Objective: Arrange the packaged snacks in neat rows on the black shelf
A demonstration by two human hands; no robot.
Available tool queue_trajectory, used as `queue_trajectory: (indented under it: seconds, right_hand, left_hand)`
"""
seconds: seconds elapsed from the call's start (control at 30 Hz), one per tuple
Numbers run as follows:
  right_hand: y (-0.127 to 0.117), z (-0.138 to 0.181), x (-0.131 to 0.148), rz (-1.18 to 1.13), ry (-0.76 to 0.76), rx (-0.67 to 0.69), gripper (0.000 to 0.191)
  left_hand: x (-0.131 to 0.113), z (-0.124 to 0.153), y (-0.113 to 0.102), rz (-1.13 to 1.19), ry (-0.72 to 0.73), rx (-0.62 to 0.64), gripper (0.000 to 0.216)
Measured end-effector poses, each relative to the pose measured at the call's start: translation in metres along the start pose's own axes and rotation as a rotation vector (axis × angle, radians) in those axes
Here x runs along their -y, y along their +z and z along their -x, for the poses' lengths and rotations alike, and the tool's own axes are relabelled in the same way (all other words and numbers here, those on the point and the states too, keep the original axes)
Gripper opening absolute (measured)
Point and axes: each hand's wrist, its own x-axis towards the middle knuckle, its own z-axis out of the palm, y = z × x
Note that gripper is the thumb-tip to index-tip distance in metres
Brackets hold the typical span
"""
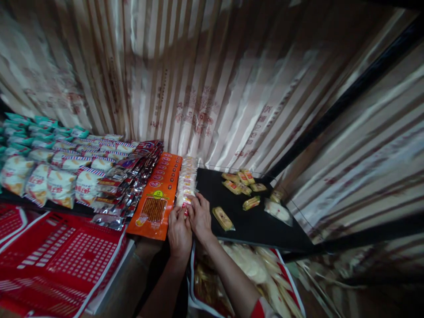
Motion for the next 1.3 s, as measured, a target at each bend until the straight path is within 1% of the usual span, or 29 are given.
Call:
queue_trajectory:
  seconds: [0.17,0.27,0.43,0.6,0.73,0.87,0.97,1.07,1.13,1.2,1.3]
  right_hand:
    - [0.0,-0.01,0.0,0.0,-0.03,-0.003,0.031]
    - [-0.002,-0.014,0.0,0.021,-0.055,0.011,0.029]
    - [0.0,-0.017,-0.002,0.028,-0.046,0.045,0.029]
    - [0.0,-0.013,-0.001,0.009,-0.041,0.02,0.032]
    - [-0.009,-0.001,0.0,-0.016,-0.08,-0.019,0.033]
    - [-0.028,0.018,-0.008,-0.031,-0.078,-0.079,0.031]
    - [-0.052,0.036,-0.02,-0.05,-0.094,-0.119,0.029]
    - [-0.081,0.058,-0.037,-0.072,-0.108,-0.152,0.025]
    - [-0.101,0.076,-0.049,-0.06,-0.078,-0.149,0.022]
    - [-0.118,0.095,-0.062,-0.015,-0.049,-0.069,0.021]
    - [-0.132,0.124,-0.079,0.088,-0.075,0.175,0.023]
  left_hand:
    - [0.002,-0.004,0.006,0.053,-0.013,-0.006,0.03]
    - [0.001,-0.006,0.005,0.068,-0.026,0.014,0.031]
    - [-0.001,-0.008,0.005,0.078,-0.016,0.019,0.031]
    - [0.0,-0.008,0.005,0.071,0.024,-0.004,0.032]
    - [0.002,-0.007,0.004,0.049,0.05,-0.001,0.031]
    - [-0.001,-0.005,-0.002,0.049,0.083,-0.02,0.03]
    - [-0.007,-0.002,-0.009,0.024,0.11,-0.007,0.029]
    - [-0.014,0.002,-0.014,0.02,0.151,0.068,0.029]
    - [-0.02,0.007,-0.015,0.044,0.179,0.143,0.029]
    - [-0.025,0.012,-0.014,0.089,0.201,0.211,0.028]
    - [-0.034,0.02,-0.01,0.149,0.224,0.284,0.026]
